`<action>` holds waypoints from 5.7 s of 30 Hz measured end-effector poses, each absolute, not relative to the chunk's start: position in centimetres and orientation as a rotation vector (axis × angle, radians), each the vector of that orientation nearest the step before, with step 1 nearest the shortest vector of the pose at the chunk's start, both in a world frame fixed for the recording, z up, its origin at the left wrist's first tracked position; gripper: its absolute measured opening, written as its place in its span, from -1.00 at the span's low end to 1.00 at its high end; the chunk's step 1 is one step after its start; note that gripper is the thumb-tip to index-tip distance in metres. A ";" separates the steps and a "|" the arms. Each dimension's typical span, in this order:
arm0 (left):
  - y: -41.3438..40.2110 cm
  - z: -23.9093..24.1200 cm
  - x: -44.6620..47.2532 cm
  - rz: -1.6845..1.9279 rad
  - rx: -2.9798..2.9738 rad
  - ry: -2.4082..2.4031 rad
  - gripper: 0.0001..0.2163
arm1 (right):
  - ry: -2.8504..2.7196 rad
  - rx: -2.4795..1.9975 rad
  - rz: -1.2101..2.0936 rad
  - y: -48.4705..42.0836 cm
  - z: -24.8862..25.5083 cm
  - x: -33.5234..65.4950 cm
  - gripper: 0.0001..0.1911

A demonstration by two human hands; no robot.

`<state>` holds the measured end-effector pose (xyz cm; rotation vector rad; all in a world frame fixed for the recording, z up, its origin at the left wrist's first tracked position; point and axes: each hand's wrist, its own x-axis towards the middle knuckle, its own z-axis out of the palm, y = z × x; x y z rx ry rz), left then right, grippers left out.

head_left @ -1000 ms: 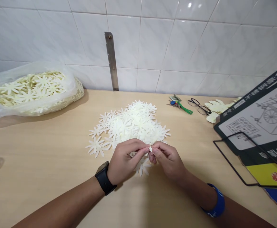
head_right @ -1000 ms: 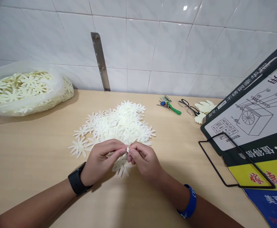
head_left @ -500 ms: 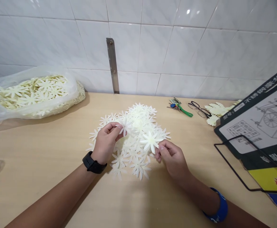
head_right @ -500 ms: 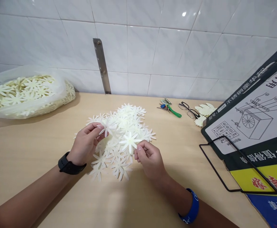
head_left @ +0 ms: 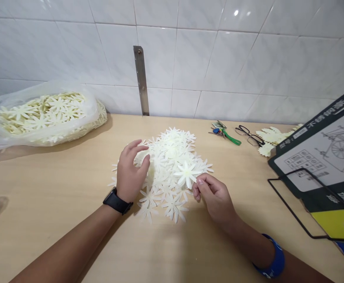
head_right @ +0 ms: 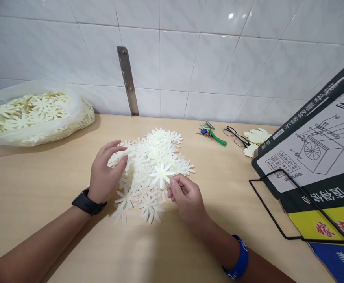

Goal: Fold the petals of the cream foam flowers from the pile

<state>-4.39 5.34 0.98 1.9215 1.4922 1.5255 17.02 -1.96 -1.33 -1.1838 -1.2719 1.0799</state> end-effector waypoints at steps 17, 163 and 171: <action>0.2 0.9 -0.6 1.052 1.942 0.870 -0.87 | -1.432 -1.010 1.174 -2.2 -1.3 16.9 -0.70; 5.1 1.5 -3.7 1.227 1.170 1.113 -0.82 | -1.324 -1.276 0.970 -2.3 -1.8 17.3 -0.68; 7.8 1.2 -7.1 1.114 1.917 1.692 -0.77 | -1.325 -1.267 0.984 -2.1 -1.7 17.3 -0.68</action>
